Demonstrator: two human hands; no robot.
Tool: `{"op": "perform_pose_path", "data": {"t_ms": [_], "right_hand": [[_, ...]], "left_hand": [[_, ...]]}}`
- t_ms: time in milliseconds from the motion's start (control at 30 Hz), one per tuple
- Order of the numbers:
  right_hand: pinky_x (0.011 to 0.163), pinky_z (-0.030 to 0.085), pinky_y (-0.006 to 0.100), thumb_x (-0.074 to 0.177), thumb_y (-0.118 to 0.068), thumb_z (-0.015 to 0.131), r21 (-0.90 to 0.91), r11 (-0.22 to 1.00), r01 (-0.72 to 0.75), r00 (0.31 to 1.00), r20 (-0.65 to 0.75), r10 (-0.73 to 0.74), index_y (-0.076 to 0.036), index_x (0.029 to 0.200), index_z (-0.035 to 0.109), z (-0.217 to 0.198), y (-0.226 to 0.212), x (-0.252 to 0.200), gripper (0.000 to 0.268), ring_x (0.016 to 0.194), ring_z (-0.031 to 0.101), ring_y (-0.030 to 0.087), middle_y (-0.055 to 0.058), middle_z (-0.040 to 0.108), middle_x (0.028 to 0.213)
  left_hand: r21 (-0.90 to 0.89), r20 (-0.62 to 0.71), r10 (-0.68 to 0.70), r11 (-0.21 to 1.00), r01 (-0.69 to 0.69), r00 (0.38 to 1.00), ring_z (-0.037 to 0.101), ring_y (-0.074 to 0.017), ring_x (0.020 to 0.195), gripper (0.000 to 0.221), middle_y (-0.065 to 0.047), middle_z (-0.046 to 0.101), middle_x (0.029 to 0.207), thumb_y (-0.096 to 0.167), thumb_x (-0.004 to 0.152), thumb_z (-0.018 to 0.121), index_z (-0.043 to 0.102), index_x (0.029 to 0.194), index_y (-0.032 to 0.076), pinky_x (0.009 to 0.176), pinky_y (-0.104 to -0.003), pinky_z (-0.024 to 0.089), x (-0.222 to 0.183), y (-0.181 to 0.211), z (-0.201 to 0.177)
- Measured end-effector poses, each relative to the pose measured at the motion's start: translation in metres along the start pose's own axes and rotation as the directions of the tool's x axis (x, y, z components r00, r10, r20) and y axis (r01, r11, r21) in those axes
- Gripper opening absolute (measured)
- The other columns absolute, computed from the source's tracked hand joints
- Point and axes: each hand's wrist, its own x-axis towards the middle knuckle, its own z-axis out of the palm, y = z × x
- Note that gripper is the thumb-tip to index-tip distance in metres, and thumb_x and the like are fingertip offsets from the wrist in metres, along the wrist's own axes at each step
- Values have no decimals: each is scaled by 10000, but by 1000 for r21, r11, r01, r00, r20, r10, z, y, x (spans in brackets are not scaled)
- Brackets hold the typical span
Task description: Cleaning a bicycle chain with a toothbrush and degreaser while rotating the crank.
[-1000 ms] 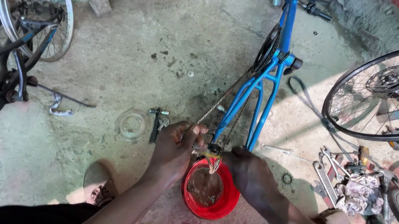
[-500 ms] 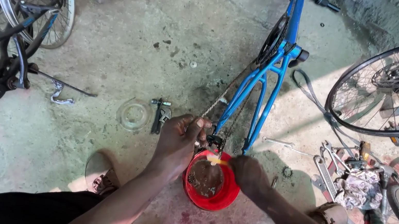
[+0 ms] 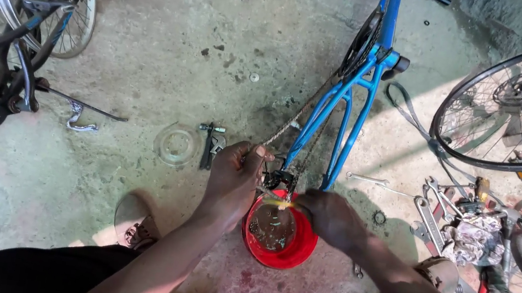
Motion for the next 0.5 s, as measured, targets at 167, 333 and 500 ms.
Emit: {"op": "perform_pose_path", "data": {"t_ms": [167,333,500], "right_hand": [[606,589,536,1036,-342,448,26,999,-27,991,-128,30,-106,894,669,30,21,-5,353,719,714,418,155,669,747],[581,586,480,1028,-359,417,121,975,-189,979,-56,197,-95,832,702,9,-15,-13,435,659,728,355,152,674,667],[503,479,402,1026,-154,293,-867,494,69,778,-263,-571,-84,879,640,135,130,4,383,542,526,293,116,504,656]], "left_hand": [[64,6,-62,996,62,998,366,-103,534,293,-32,449,605,105,1081,501,743,961,-10,523,-275,328,-5,1,4],[134,14,-132,982,129,991,390,-116,528,286,-29,475,633,112,1096,466,717,1016,-1,528,-270,343,1,17,-2],[147,29,-164,976,158,986,396,-108,515,268,-22,460,646,114,1098,467,705,1047,3,519,-264,348,-2,16,-1]]}}
